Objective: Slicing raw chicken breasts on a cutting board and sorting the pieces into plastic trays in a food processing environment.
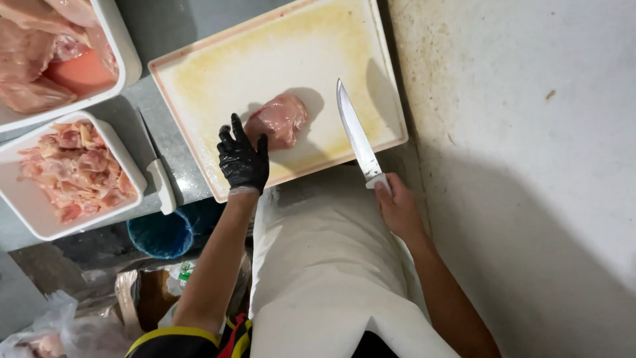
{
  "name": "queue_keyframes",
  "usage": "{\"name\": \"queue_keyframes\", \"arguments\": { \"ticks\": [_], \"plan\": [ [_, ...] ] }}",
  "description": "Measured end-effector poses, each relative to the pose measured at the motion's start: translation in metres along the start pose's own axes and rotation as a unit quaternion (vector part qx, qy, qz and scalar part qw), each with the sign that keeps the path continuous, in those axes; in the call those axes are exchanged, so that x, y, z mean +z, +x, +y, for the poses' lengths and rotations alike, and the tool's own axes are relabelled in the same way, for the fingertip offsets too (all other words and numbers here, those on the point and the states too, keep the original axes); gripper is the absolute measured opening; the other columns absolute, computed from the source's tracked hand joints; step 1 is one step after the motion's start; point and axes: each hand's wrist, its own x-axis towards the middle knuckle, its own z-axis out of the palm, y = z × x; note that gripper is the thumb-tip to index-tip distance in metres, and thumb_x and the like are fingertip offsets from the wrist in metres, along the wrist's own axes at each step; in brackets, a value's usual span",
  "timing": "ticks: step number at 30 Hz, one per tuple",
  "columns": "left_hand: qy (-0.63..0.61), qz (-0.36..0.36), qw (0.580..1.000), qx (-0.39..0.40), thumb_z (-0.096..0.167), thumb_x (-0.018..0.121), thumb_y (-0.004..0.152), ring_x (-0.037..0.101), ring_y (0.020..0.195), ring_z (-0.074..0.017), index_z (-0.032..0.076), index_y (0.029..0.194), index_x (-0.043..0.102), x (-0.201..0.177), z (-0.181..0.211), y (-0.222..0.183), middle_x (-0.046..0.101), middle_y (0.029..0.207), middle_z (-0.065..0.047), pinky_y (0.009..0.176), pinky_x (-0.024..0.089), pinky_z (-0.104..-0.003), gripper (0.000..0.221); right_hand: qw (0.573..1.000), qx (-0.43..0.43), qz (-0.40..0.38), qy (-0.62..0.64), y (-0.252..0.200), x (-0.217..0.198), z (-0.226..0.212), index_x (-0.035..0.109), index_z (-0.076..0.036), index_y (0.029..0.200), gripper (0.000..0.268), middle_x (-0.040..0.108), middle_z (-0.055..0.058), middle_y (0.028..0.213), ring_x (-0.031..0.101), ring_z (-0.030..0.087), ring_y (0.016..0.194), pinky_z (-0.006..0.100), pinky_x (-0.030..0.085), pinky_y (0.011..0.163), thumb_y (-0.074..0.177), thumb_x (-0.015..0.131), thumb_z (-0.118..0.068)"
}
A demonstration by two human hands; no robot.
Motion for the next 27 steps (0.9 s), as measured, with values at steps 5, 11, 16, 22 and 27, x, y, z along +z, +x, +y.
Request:
{"name": "queue_keyframes", "arguments": {
  "ticks": [5, 11, 16, 22, 27],
  "plan": [
    [0.032, 0.163, 0.886, 0.433, 0.037, 0.061, 0.105, 0.042, 0.149, -0.0301, 0.035, 0.158, 0.052, -0.010, -0.005, 0.042, 0.047, 0.165, -0.003, 0.124, 0.028, -0.048, 0.053, 1.000, -0.022, -0.013, 0.010, 0.000, 0.019, 0.003, 0.066, -0.009, 0.097, 0.037, 0.060, 0.005, 0.057, 0.057, 0.015, 0.050, 0.031, 0.046, 0.052, 0.113, 0.050, -0.038],
    [0.158, 0.057, 0.729, 0.664, 0.041, 0.053, 0.107, 0.036, 0.158, -0.0263, 0.035, 0.162, 0.048, -0.018, 0.004, 0.092, 0.043, 0.171, 0.002, 0.129, 0.024, -0.048, 0.055, 0.998, -0.009, 0.017, 0.054, -0.015, 0.060, 0.014, 0.056, -0.011, 0.083, 0.041, 0.054, 0.003, 0.051, 0.054, 0.016, 0.048, 0.031, 0.047, 0.056, 0.115, 0.048, -0.036],
    [0.000, 0.159, 0.713, 0.683, 0.026, 0.063, 0.112, 0.050, 0.147, -0.0382, 0.020, 0.159, 0.058, -0.005, 0.026, 0.061, 0.052, 0.161, -0.009, 0.121, 0.033, -0.060, 0.048, 0.996, 0.022, 0.059, 0.058, -0.040, 0.098, 0.010, 0.053, -0.013, 0.090, 0.038, 0.050, -0.001, 0.062, 0.047, 0.011, 0.052, 0.031, 0.041, 0.055, 0.110, 0.043, -0.044],
    [-0.015, 0.127, 0.808, 0.575, 0.018, 0.059, 0.103, 0.031, 0.156, -0.0350, 0.019, 0.162, 0.050, 0.025, 0.062, 0.036, 0.037, 0.168, -0.004, 0.126, 0.016, -0.062, 0.059, 0.984, -0.004, 0.121, 0.133, -0.052, 0.122, 0.018, 0.051, -0.014, 0.095, 0.036, 0.051, -0.002, 0.065, 0.044, 0.009, 0.052, 0.028, 0.039, 0.055, 0.111, 0.042, -0.046],
    [-0.019, 0.127, 0.877, 0.463, 0.063, 0.046, 0.117, 0.013, 0.168, -0.0330, 0.029, 0.173, 0.023, -0.004, 0.008, 0.043, 0.010, 0.179, -0.006, 0.139, 0.016, -0.052, 0.070, 0.992, 0.010, 0.123, 0.021, -0.046, 0.098, 0.009, 0.058, -0.016, 0.109, 0.032, 0.056, -0.004, 0.074, 0.048, 0.009, 0.064, 0.031, 0.040, 0.063, 0.111, 0.047, -0.045]
  ]
}}
